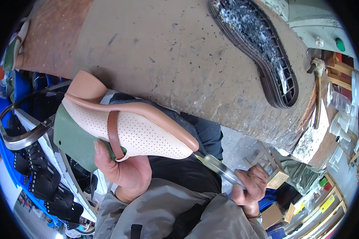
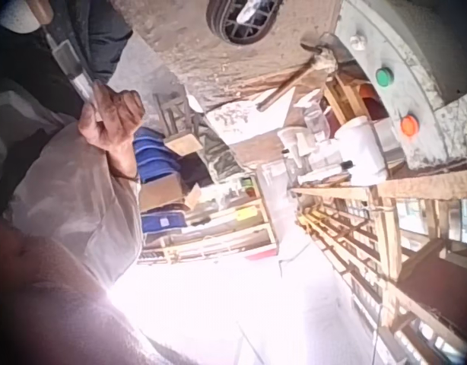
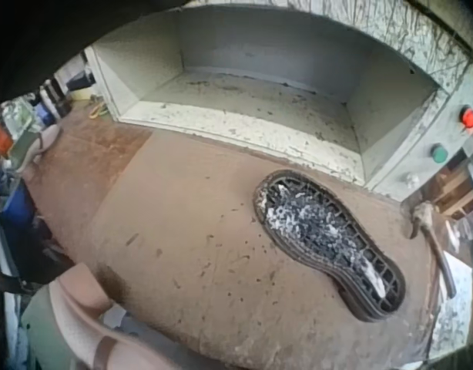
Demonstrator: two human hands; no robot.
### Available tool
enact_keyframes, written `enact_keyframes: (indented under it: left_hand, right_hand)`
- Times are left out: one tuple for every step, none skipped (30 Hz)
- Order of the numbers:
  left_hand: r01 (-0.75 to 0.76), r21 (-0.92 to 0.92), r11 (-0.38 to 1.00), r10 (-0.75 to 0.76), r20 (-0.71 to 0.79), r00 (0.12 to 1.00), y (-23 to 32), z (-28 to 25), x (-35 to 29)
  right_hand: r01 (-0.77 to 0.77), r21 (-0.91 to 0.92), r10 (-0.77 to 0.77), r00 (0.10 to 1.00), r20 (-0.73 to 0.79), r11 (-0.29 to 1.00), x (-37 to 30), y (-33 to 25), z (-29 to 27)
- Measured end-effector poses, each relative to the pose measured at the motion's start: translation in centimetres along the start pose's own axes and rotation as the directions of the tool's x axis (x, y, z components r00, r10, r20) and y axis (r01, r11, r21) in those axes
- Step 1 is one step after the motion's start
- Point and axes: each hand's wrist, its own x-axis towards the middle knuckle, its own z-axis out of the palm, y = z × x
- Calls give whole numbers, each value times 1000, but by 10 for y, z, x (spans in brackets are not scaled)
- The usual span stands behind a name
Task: The person presses a sole onto a lasted shoe upper by hand, then applies adhesive along the seam between the sole and upper using a syringe.
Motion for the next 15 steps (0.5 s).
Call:
enact_keyframes:
  left_hand:
    - [-9, -18, 1000, 10, 31, 999, 3, 5, 3]
    - [-34, -33, 999, 36, 62, 997, 8, 10, 5]
    - [-10, -57, 998, 10, -1, 1000, 14, 18, 6]
    - [-12, -83, 996, 7, -57, 998, 21, 25, 8]
    - [-53, -91, 994, 46, -71, 996, 29, 20, 9]
    - [-16, -60, 998, 8, -134, 991, 36, 18, 6]
    - [21, -224, 974, -40, -80, 996, 41, 6, 2]
    - [25, -316, 949, -41, -44, 998, 37, -1, -4]
    - [38, -377, 925, -77, -88, 993, 34, 3, -12]
    - [133, -372, 919, -165, -56, 985, 30, 5, -17]
    - [178, -440, 880, -208, -19, 978, 21, -2, -22]
    - [261, -460, 849, -248, 90, 965, 30, 3, -30]
    - [215, -449, 867, -190, 99, 977, 22, -1, -31]
    - [231, -428, 874, -200, 117, 973, 33, 8, -43]
    - [241, -414, 878, -195, 150, 969, 28, 1, -45]
  right_hand:
    - [11, -27, -10, 1000, 17, 1000, -1, 4, 4]
    - [35, -45, -33, 999, 34, 998, 0, 8, 9]
    - [-84, 82, 83, 996, 17, 993, -6, 10, 7]
    - [-76, 248, 121, 978, -170, 966, -14, 18, 17]
    - [-185, 387, 263, 952, -158, 903, -9, 11, 18]
    - [-294, 514, 396, 913, -97, 806, -8, 4, 20]
    - [-128, 480, 193, 977, -88, 868, -6, 15, 21]
    - [66, 460, -27, 996, -90, 886, 3, 33, 29]
    - [139, 438, -71, 983, -168, 888, 10, 39, 40]
    - [197, 419, -97, 964, -249, 886, 23, 34, 48]
    - [329, 338, -250, 934, -256, 882, 42, 6, 53]
    - [456, 240, -391, 879, -274, 857, 56, -22, 54]
    - [481, 254, -410, 866, -286, 839, 63, -40, 62]
    - [491, 245, -417, 859, -297, 836, 65, -54, 65]
    - [504, 299, -406, 850, -336, 810, 68, -65, 75]
